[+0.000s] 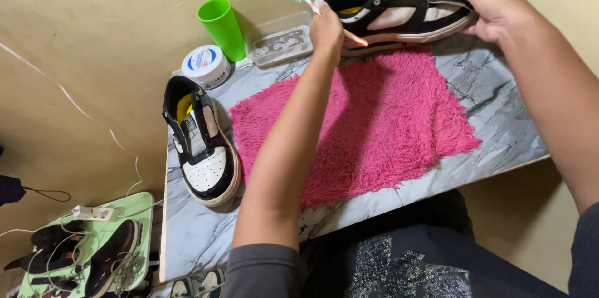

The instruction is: Cleaning the upper and midsole of a sneaker using a toothbrush and cleaning solution.

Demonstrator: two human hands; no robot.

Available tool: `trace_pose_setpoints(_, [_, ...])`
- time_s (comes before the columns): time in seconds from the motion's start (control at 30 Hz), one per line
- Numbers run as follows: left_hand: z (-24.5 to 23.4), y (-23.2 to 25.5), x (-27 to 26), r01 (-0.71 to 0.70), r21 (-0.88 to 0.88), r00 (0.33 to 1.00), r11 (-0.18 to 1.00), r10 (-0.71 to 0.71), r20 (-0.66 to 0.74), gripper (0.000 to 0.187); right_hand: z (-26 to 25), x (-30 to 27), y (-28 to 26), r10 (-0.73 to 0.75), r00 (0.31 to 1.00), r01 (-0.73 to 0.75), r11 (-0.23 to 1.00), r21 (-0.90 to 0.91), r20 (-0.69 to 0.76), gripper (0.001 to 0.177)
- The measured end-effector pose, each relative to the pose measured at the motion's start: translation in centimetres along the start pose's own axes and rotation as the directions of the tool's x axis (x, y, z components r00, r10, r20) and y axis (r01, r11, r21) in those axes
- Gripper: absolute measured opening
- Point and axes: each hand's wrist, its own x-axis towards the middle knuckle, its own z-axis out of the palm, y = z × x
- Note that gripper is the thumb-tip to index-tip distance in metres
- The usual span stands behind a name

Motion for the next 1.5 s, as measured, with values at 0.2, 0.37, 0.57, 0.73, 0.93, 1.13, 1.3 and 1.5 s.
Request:
trace_pose_setpoints(0.2, [-4.1, 1.9, 0.1, 0.106, -0.102, 0.994, 0.989, -0.104, 0.031, 0.065, -2.2, -5.6, 1.3, -0.123, 0.937, 0.079, 0.987, 0.142, 0.328, 0.03])
trace_pose_setpoints(0.37, [-8.8, 3.1, -1.1, 0.078, -0.003, 0.993, 0.997, -0.077, 0.092, 0.06, -1.2, -12.8, 0.7, -0.062, 0.888, 0.072, 0.997, -0.005, 0.455, 0.024])
trace_pose_setpoints(0.57, [-15.4, 3.2, -5.6, 0.011, 0.188, 0.984, 0.982, -0.044, 0.173, 0.062, 1.9, -19.2, -1.0, 0.096, 0.736, 0.025, 0.986, -0.168, 0.67, 0.07])
trace_pose_setpoints(0.73, [-19.7, -1.8, -5.9, -0.211, 0.362, 0.973, 0.908, 0.158, 0.171, 0.048, 2.7, -17.6, 0.8, 0.228, 0.579, 0.183, 0.899, -0.397, 0.783, 0.059])
trace_pose_setpoints(0.93, [-21.0, -2.6, -8.8, -0.102, 0.349, 0.986, 0.932, 0.049, 0.157, 0.052, 2.7, -14.5, 2.0, 0.262, 0.551, 0.312, 0.816, -0.487, 0.793, 0.069])
trace_pose_setpoints(1.13, [-21.5, -3.1, -9.2, -0.13, 0.461, 0.984, 0.878, 0.057, 0.17, 0.047, 3.4, -15.8, 0.3, 0.345, 0.552, 0.235, 0.809, -0.539, 0.759, 0.08])
trace_pose_setpoints(1.3, [-21.8, -1.9, -10.5, -0.119, 0.669, 0.982, 0.733, -0.014, 0.19, 0.051, 4.7, -18.3, -3.4, 0.363, 0.743, 0.367, 0.482, -0.796, 0.562, 0.048])
trace_pose_setpoints(1.5, [-21.9, -1.3, -11.6, -0.389, 0.775, 0.921, 0.498, 0.195, 0.337, 0.045, 4.9, -18.3, -4.7, -0.063, 0.782, 0.549, 0.543, -0.636, 0.621, 0.038])
